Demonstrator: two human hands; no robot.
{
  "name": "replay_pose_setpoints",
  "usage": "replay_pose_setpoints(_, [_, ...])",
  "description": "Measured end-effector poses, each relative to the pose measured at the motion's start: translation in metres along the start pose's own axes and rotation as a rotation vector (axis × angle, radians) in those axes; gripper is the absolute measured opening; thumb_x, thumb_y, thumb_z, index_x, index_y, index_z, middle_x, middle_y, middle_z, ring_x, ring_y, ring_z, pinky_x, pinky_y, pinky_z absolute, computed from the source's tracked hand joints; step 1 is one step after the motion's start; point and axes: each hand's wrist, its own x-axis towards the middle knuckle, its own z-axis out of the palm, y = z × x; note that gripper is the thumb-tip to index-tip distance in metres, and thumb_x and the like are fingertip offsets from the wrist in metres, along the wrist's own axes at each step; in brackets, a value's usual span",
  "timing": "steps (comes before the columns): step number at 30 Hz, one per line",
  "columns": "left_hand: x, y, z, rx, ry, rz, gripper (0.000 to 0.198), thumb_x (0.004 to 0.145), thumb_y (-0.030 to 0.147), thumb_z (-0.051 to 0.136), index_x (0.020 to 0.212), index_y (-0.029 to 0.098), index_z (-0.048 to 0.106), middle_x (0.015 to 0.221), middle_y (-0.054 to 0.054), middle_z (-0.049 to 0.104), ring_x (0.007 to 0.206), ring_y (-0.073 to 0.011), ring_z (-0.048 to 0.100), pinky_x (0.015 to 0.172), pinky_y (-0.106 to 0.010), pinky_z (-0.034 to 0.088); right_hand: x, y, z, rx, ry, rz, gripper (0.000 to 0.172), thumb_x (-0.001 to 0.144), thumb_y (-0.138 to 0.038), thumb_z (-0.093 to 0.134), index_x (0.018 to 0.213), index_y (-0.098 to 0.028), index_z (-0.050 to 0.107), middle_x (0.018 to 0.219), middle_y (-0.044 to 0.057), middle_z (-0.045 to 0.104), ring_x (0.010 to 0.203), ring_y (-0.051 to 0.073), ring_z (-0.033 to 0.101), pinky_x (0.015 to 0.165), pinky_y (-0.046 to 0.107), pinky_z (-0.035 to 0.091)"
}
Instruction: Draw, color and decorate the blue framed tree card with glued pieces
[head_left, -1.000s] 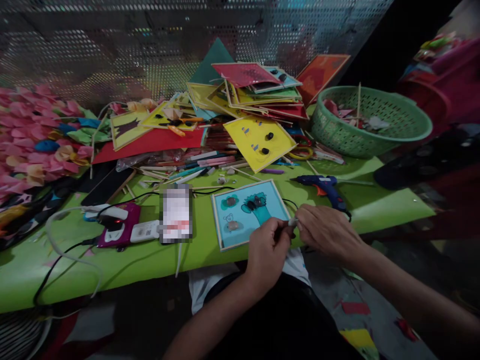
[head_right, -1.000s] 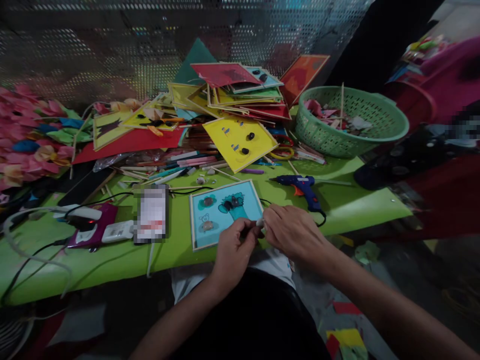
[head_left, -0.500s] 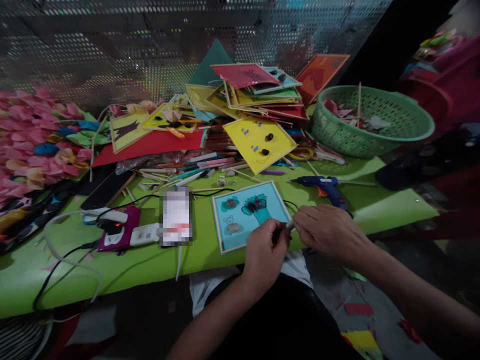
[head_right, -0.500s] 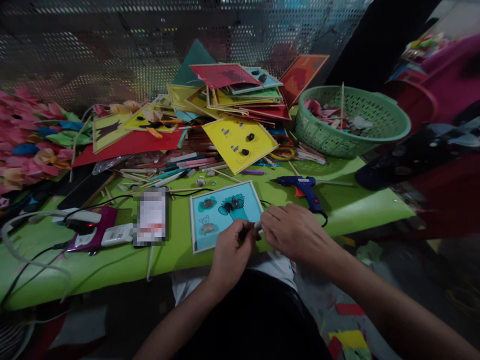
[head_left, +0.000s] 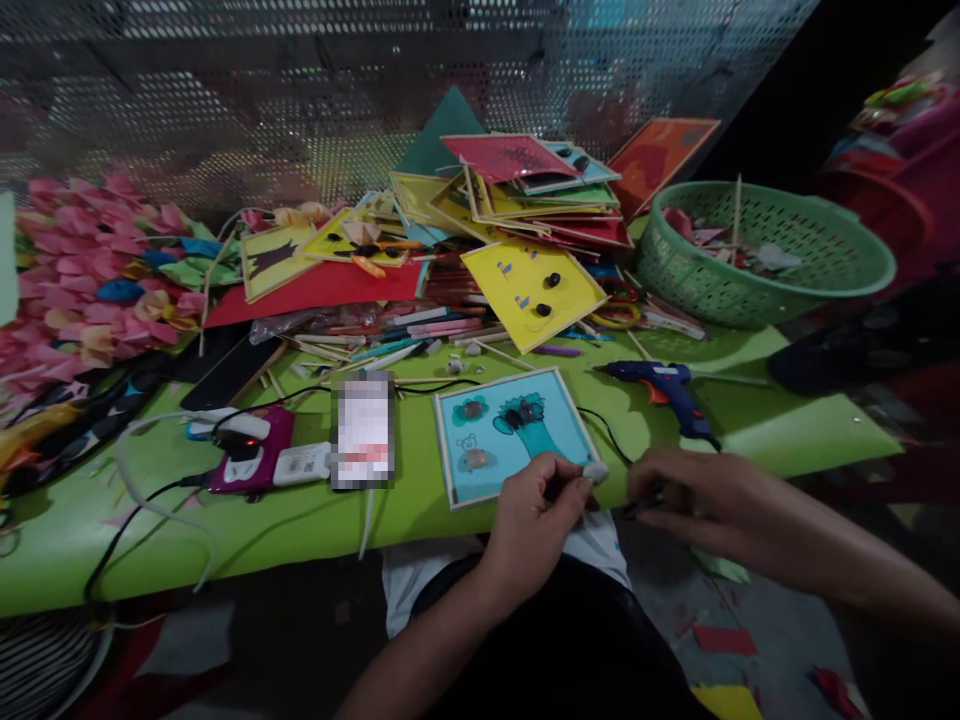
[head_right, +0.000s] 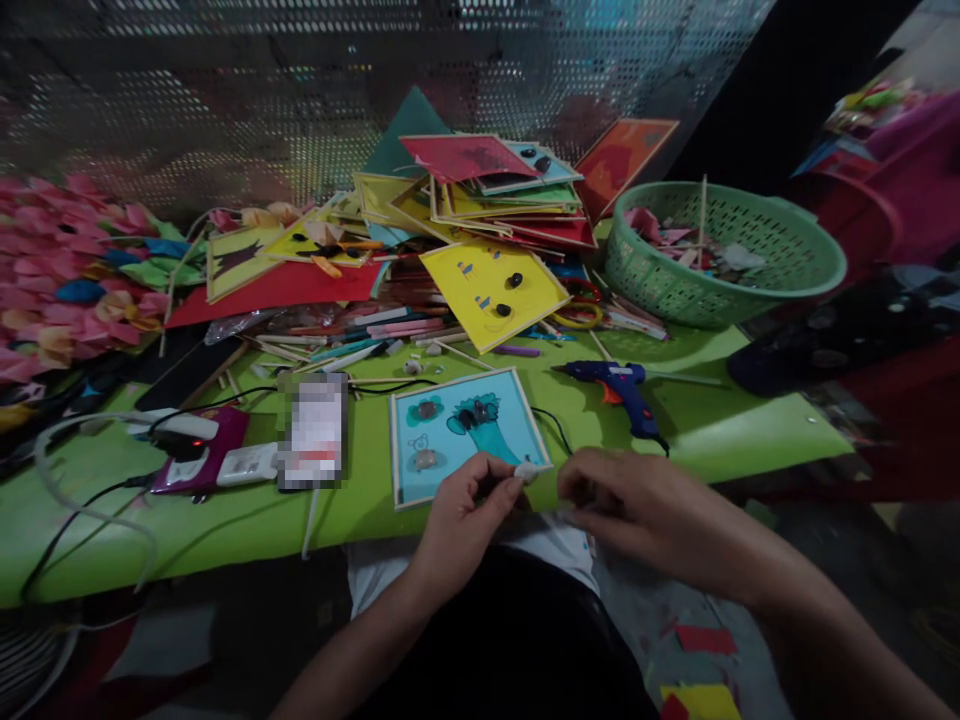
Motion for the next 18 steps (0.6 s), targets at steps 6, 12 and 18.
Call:
replay_pose_setpoints(6, [-0.005, 0.003, 0.002, 0.017, -0.035, 0.03, 0.024, 0.093, 0.039, 0.065, 0.081, 0.019, 0.059, 0.073, 0.002, 0.066, 0.066, -0.0118, 0.056, 0.062, -0.023, 0.038, 0.017, -0.011, 0.013, 0.132, 0.139, -0.09, 0.019, 0.098, -0.036, 0.066, 0.116, -0.03, 0.069, 0.101, 0.003, 0.072, 0.081, 0.018, 0.068, 0.072, 0.029, 0.053])
replay_pose_setpoints(12, [-0.018, -0.003, -0.005, 0.22, -0.094, 0.067, 0.01, 0.093, 0.02, 0.06, 0.085, 0.019, 0.064, 0.08, 0.0, 0.069, 0.074, -0.0147, 0.062, 0.067, -0.025, 0.042, 0.024, -0.004, 0.021, 0.336, 0.294, 0.018, 0.017, 0.091, -0.04, 0.074, 0.097, -0.024, 0.072, 0.084, 0.002, 0.07, 0.069, 0.017, 0.064, 0.065, 0.027, 0.053])
replay_pose_setpoints(18, [-0.031, 0.004, -0.018, 0.717, -0.421, 0.4, 0.009, 0.091, 0.023, 0.073, 0.1, 0.023, 0.075, 0.117, -0.005, 0.072, 0.115, -0.024, 0.06, 0.1, -0.036, 0.043, 0.022, 0.007, 0.021, 0.48, 0.319, 0.126, 0.036, 0.083, -0.052, 0.082, 0.099, -0.021, 0.075, 0.088, 0.006, 0.07, 0.075, 0.02, 0.065, 0.065, 0.028, 0.053])
